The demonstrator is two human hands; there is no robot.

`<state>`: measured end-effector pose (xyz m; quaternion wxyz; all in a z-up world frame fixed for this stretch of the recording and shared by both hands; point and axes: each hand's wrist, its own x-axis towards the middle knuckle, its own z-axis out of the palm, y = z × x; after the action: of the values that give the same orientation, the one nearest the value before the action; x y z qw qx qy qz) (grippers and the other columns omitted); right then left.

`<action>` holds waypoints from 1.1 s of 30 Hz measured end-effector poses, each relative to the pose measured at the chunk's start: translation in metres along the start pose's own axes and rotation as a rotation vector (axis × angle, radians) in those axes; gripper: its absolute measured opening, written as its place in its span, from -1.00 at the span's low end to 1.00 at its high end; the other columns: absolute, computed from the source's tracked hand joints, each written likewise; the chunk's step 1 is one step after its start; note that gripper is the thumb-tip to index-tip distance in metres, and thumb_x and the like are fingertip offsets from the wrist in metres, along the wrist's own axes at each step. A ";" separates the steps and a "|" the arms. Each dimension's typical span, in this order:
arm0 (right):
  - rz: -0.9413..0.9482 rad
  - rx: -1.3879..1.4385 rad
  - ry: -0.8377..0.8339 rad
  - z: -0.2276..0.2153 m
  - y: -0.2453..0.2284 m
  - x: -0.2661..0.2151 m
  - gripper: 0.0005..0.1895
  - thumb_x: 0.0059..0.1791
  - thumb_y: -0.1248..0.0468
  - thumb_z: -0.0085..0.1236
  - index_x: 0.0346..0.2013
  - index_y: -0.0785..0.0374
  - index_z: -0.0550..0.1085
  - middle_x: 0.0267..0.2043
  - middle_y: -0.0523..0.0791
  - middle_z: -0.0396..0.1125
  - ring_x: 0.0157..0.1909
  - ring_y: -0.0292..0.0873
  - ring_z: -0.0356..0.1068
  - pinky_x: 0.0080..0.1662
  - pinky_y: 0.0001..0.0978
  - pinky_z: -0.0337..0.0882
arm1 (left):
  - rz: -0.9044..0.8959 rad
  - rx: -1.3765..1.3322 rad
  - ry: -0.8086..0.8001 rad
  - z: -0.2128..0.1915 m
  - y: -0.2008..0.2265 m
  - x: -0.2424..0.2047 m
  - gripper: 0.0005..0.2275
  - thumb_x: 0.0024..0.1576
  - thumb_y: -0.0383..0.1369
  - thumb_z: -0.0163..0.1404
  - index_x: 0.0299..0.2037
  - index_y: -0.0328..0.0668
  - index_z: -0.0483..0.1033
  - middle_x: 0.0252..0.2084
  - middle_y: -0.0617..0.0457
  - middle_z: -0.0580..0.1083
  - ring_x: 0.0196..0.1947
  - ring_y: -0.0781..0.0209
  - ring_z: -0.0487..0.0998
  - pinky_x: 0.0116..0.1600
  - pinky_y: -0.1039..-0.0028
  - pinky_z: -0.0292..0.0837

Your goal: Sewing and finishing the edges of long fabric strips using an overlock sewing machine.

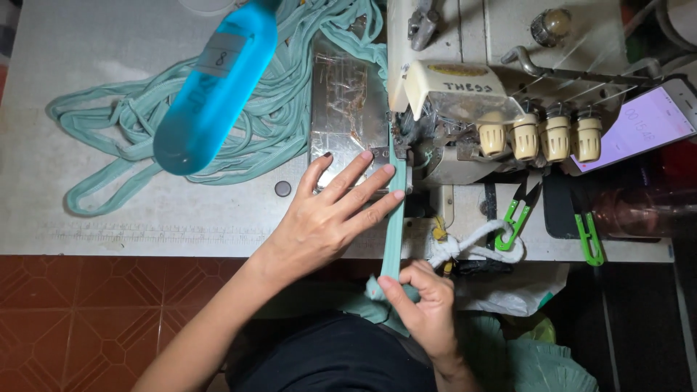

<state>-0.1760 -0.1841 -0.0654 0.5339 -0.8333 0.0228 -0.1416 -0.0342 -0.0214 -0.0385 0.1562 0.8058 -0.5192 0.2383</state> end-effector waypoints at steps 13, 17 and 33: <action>0.067 0.112 0.045 0.007 0.002 0.054 -0.73 -0.03 0.32 0.12 -0.61 0.17 0.32 -0.63 -0.30 0.13 -0.52 -0.42 0.07 -0.37 -0.57 0.16 | -0.031 0.015 -0.014 -0.001 0.002 0.004 -0.64 0.25 -0.38 -0.14 0.27 0.03 0.27 0.33 -0.02 0.26 0.30 -0.04 0.33 0.20 0.05 0.24; 0.035 0.087 0.105 0.008 0.010 0.066 -0.89 -0.02 0.34 0.10 -0.44 0.25 0.43 -0.52 -0.25 0.29 -0.43 -0.42 0.22 -0.28 -0.59 0.27 | -0.062 -0.014 0.002 -0.001 0.003 0.004 -0.66 0.26 -0.39 -0.16 0.26 -0.04 0.28 0.30 0.00 0.29 0.29 -0.02 0.33 0.21 0.05 0.21; 0.376 0.263 0.166 0.025 0.027 -0.051 -0.74 -0.12 0.41 0.17 -0.14 0.42 0.48 -0.32 -0.02 0.54 -0.41 -0.21 0.56 -0.22 -0.51 0.56 | -0.438 -0.689 0.199 -0.011 0.076 -0.056 -0.65 0.12 -0.61 -0.15 0.14 -0.32 0.34 0.17 -0.26 0.36 0.16 -0.17 0.42 0.22 0.12 0.32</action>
<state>-0.2153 -0.1636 -0.1099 0.6512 -0.7230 0.2029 -0.1095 -0.1255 -0.0051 -0.0596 0.5129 0.7709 -0.3671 0.0886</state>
